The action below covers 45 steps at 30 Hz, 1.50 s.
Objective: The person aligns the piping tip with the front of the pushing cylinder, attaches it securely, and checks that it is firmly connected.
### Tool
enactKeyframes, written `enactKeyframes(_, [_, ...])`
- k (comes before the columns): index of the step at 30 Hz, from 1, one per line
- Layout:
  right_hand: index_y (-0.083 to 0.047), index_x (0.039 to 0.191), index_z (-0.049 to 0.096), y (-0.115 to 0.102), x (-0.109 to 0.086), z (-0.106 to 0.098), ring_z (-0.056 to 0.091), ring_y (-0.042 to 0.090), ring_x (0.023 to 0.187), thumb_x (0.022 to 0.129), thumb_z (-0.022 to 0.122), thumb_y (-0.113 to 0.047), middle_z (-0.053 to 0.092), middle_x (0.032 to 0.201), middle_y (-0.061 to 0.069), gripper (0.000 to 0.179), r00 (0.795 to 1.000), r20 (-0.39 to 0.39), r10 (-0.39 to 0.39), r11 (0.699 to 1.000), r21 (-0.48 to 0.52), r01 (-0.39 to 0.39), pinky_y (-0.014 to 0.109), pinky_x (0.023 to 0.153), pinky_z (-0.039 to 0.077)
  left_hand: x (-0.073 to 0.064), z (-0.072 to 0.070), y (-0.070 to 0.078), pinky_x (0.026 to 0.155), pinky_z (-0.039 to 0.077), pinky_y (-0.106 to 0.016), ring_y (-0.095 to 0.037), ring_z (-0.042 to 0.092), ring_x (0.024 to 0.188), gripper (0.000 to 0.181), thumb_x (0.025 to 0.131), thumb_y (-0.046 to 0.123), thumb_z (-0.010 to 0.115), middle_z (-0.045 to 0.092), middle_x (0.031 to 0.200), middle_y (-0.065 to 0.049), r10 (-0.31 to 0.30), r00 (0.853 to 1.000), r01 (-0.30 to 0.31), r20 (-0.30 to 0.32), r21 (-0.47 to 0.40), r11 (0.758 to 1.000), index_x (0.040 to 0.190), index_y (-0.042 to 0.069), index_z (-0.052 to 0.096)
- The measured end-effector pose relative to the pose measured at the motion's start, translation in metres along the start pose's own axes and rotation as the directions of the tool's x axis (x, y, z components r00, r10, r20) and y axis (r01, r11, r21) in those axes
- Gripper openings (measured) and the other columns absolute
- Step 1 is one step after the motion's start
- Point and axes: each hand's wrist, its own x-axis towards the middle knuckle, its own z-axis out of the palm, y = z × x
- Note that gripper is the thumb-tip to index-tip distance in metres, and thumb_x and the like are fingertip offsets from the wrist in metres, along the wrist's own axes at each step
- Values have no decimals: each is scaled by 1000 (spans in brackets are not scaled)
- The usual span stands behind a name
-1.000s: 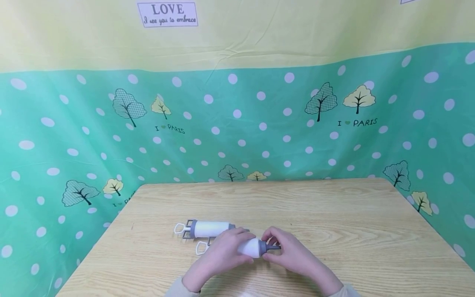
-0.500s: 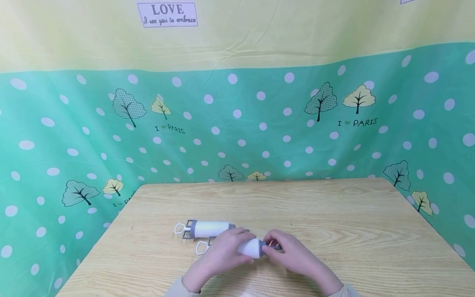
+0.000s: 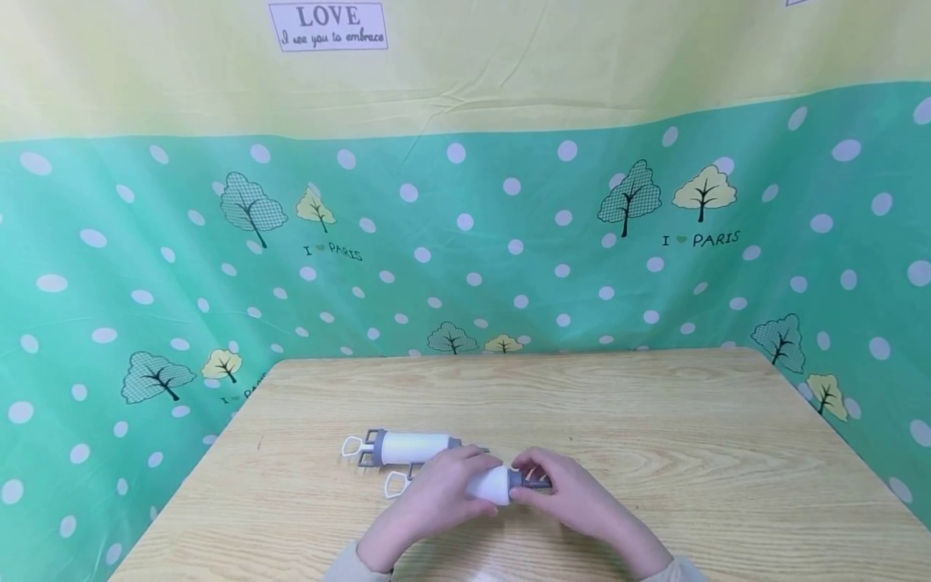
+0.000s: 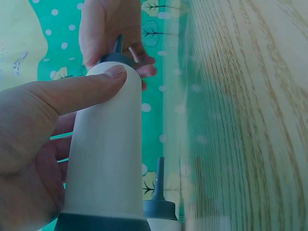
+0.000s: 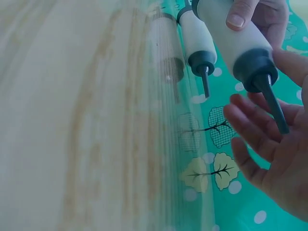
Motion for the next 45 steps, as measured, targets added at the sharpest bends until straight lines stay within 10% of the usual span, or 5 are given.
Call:
enactKeyframes(11, [-22, 106, 52, -1, 1, 2, 55, 2, 84, 73, 74, -23, 57, 96, -14, 39, 995, -52, -86, 996, -36, 85, 25, 75, 48, -1, 0, 0, 71, 43, -17, -3, 56, 81, 51, 65, 42, 77, 63, 95, 6, 12, 1000, -11, -9, 13, 1000, 108, 18, 64])
enactKeyframes(45, [-14, 103, 51, -10, -3, -1, 59, 4, 80, 88, 55, -31, 61, 94, -6, 23, 993, -44, -108, 994, -2, 108, 22, 68, 50, 0, 0, 5, 71, 44, -19, -5, 58, 82, 51, 63, 39, 79, 65, 94, 6, 48, 992, -41, -117, 57, 998, 107, 18, 65])
